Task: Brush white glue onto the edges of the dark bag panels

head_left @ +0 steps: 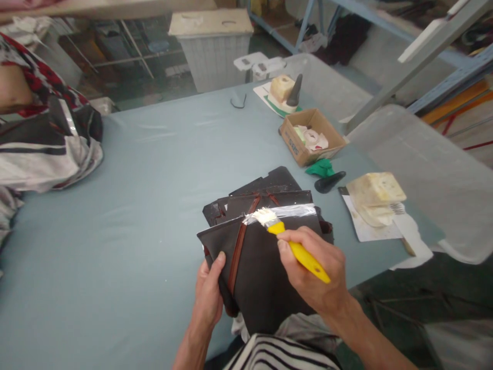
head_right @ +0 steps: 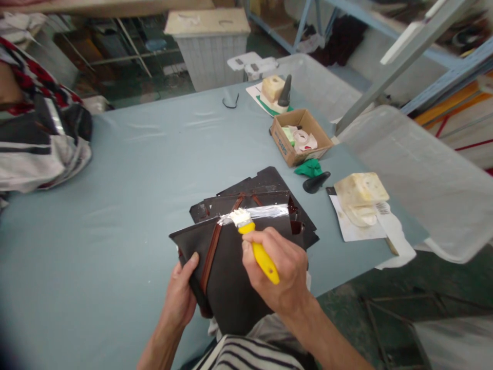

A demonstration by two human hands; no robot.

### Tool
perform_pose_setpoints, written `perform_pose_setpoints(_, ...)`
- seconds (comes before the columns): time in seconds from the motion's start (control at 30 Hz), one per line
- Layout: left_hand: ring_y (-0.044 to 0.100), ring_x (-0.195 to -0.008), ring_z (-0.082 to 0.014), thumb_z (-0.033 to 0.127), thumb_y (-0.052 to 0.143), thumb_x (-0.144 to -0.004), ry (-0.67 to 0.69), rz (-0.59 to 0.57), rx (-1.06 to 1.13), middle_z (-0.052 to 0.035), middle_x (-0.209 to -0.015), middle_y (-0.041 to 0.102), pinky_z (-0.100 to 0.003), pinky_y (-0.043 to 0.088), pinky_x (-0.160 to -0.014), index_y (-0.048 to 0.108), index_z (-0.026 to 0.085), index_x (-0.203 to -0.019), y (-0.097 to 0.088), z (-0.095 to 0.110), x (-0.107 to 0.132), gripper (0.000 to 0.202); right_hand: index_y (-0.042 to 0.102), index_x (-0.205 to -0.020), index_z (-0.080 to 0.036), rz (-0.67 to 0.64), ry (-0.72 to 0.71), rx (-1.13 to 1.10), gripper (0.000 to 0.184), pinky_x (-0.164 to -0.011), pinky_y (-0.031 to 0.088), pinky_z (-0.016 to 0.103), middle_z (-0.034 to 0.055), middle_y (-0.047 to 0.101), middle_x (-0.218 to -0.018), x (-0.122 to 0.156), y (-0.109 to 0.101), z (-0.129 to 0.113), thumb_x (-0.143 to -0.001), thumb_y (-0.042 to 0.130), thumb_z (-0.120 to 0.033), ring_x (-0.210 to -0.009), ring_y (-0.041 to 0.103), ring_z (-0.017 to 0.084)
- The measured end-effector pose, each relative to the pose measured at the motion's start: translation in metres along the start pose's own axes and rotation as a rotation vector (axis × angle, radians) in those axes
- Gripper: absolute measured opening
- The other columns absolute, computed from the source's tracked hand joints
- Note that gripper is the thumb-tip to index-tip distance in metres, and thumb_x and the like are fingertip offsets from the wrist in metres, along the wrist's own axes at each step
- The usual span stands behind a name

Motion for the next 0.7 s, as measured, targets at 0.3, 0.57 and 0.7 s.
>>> perform_pose_setpoints(0.3, 0.079, -0.084, -0.0264, 0.048, 0.093, -0.066, 0.02, -0.002, -0.02, -0.0096, -0.092, 0.083, -0.034, 0.064, -0.08, 0.075, 0.013, -0.112, 0.006, -0.002, 0.0, 0.06, 0.066, -0.094, -0.019, 0.053, 0.05, -0.091, 0.009, -0.067, 0.054, 0.024, -0.0001, 0.067, -0.079, 0.0, 0.008, -0.006, -0.095, 0.062, -0.011, -0.067, 0.066, 0.012)
perform_pose_setpoints(0.57, 0.071, -0.08, -0.0188, 0.055, 0.088, -0.071, 0.126, -0.053, -0.123, -0.0066, -0.092, 0.079, -0.027, 0.059, -0.074, 0.074, 0.013, -0.105, 0.008, 0.0, 0.002, 0.055, 0.066, -0.092, -0.019, -0.007, 0.048, -0.187, 0.009, -0.069, 0.055, 0.027, 0.0019, 0.07, -0.08, 0.001, 0.04, -0.035, -0.095, 0.061, -0.012, -0.069, 0.066, 0.014)
perform_pose_setpoints(0.7, 0.058, -0.065, -0.0127, 0.06, 0.09, -0.063, 0.14, 0.001, -0.135, 0.0, -0.072, 0.067, -0.024, 0.053, -0.062, 0.07, 0.015, -0.084, 0.001, 0.002, 0.008, 0.054, 0.066, -0.091, -0.019, -0.071, 0.018, -0.241, 0.009, -0.065, 0.053, 0.027, 0.0017, 0.069, -0.077, 0.001, 0.05, -0.059, -0.095, 0.059, -0.015, -0.066, 0.064, 0.014)
Point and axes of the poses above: each hand's wrist, its own x-axis away from the middle knuckle, its own y-axis out of the palm, z = x × y, the point moved 7 cm from there along -x, towards the middle knuckle
